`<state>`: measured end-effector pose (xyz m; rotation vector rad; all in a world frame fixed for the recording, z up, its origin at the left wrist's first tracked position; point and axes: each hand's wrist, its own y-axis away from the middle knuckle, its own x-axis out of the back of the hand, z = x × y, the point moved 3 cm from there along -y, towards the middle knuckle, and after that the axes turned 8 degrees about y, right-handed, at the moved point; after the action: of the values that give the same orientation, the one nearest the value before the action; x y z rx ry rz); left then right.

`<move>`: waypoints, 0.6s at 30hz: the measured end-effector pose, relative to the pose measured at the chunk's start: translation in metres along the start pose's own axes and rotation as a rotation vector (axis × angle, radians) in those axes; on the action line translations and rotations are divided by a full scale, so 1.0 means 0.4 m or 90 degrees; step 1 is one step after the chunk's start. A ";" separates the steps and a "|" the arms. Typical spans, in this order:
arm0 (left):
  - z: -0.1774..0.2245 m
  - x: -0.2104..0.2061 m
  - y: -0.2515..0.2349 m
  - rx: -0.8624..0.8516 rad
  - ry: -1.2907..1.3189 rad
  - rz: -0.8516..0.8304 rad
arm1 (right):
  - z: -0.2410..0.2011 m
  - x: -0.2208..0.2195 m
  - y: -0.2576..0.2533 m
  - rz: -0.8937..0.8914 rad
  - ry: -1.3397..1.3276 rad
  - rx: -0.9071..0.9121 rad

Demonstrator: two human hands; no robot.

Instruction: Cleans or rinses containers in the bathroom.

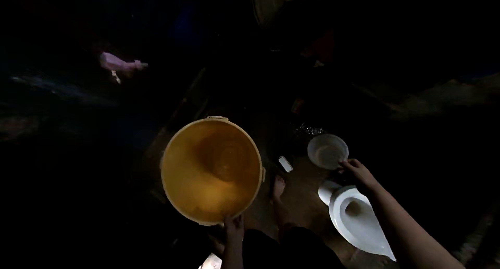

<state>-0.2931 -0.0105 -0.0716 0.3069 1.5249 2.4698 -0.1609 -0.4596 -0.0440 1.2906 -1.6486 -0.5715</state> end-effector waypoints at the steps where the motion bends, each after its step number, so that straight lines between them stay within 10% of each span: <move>1: -0.006 -0.006 0.001 -0.002 0.000 -0.003 | 0.018 0.004 0.001 0.003 -0.002 -0.012; 18: 0.158 -0.452 0.053 -0.088 -0.004 -0.113 | 0.150 0.009 0.055 0.031 -0.039 -0.065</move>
<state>-0.1041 -0.0195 -0.0357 0.1478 1.3094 2.4158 -0.2240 -0.4663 -0.0525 1.1658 -1.6739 -0.6634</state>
